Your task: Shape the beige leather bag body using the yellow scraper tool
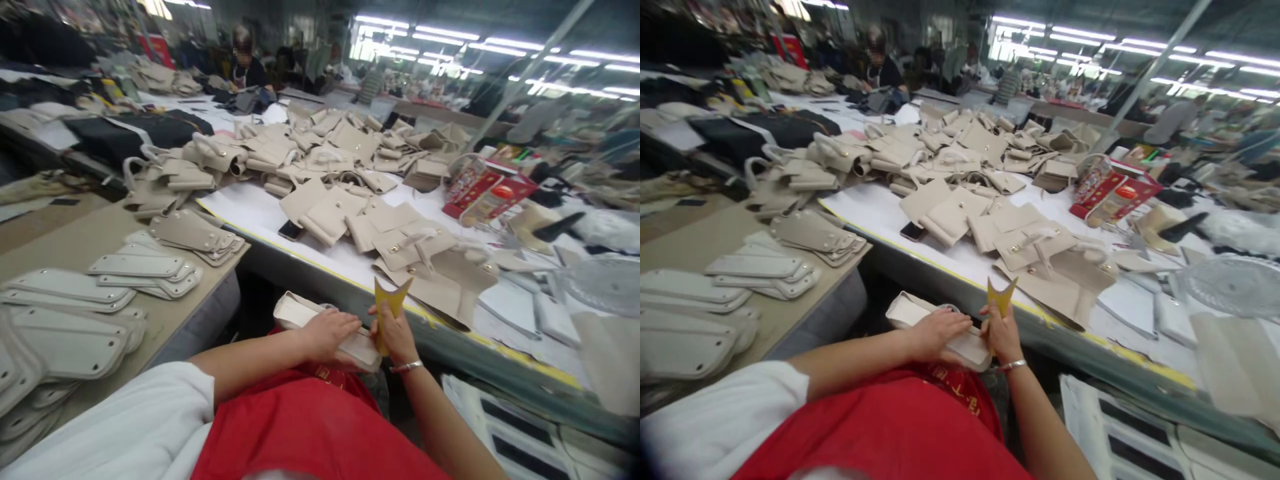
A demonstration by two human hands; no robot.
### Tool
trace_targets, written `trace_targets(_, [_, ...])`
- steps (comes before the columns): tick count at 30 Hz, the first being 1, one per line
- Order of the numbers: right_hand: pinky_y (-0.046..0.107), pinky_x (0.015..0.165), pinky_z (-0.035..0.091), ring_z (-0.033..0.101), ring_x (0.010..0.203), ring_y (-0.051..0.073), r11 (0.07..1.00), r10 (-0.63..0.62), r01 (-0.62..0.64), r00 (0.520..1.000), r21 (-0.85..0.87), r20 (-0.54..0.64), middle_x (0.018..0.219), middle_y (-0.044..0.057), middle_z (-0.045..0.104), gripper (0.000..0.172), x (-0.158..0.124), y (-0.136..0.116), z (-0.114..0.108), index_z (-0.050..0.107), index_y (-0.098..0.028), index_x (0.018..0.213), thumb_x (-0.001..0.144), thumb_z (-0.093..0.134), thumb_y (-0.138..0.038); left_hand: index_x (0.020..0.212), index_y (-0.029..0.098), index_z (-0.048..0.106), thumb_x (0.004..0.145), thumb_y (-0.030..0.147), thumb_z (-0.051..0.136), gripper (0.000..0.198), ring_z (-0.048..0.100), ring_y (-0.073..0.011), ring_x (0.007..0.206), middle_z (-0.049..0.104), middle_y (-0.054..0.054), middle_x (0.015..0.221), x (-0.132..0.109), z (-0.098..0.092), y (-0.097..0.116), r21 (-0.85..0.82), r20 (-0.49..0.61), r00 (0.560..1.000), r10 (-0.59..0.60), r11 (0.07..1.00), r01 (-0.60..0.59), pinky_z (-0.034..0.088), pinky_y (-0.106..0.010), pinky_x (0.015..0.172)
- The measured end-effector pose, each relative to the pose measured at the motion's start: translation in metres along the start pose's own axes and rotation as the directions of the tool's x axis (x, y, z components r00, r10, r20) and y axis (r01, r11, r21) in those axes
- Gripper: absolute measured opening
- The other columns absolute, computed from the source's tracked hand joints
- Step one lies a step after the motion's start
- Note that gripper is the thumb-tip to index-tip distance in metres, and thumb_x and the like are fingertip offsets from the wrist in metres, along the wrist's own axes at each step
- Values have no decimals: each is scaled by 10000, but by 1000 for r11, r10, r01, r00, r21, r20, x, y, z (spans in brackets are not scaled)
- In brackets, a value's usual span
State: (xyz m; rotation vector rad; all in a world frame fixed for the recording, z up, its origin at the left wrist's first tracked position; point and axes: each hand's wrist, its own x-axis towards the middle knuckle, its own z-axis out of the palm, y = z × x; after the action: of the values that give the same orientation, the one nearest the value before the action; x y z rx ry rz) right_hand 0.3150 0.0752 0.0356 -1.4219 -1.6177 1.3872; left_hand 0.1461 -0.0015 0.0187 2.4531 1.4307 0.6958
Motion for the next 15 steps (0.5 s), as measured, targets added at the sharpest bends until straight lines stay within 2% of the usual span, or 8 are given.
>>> trace_targets(1, [240,412,402,482,405,121,999,44,-44,996,-4,77,517,-20,534,430,3,-5,-3,467,-180,900,814,379,-592,1243,130,452,754,577,519,666,448,-248,1165,510,-145,1257,-13,-11,-11,-67,-108,987,-117,992,111,287,-402,1012])
trace_targets(3, [239,449,437,531,478,125,997,54,-39,967,-67,248,625,6,594,399,8,-16,-4,489,-170,901,780,489,-550,1254,153,450,811,531,467,583,429,-226,1195,504,-128,1272,-41,-28,-36,-291,-284,857,-431,890,351,265,-393,1037])
trace_targets(5, [240,472,450,559,560,133,990,41,22,902,-141,429,777,22,629,390,15,-26,2,505,-175,985,751,567,-482,1260,159,449,835,538,411,571,464,-219,1170,518,-123,1260,-65,-34,-61,-612,-236,692,-682,658,439,316,-381,1005])
trace_targets(6, [240,482,450,569,601,141,981,40,64,859,-184,510,843,27,633,402,20,-31,7,503,-185,1038,747,582,-451,1251,146,463,842,557,372,586,493,-221,1140,540,-127,1233,-74,-32,-71,-743,-145,648,-748,515,428,346,-375,980])
trace_targets(8, [240,517,439,582,680,157,924,48,205,777,-324,627,919,39,635,402,34,-41,20,504,-200,1088,748,590,-396,1200,109,516,837,609,314,650,554,-230,1053,603,-135,1136,-83,-20,-84,-888,37,623,-781,260,378,393,-363,923])
trace_targets(10, [236,560,413,578,711,160,772,64,399,725,-494,686,897,46,640,330,50,-50,36,539,-190,1046,763,575,-356,1145,92,562,820,654,285,706,592,-229,964,649,-126,1029,-84,-6,-87,-932,122,623,-772,128,341,415,-348,878])
trace_targets(12, [236,580,383,571,703,156,571,81,552,698,-607,711,852,52,644,251,65,-57,53,565,-179,991,801,523,-338,1130,111,578,811,676,261,723,606,-213,899,668,-100,966,-82,4,-85,-943,141,617,-775,84,321,424,-328,843])
trace_targets(15, [256,575,349,577,696,177,326,44,632,732,-703,680,815,75,650,292,79,-61,84,585,-173,913,880,372,-371,1119,148,594,808,690,210,734,603,-195,856,672,-71,945,-81,7,-83,-943,155,607,-780,67,326,422,-305,817])
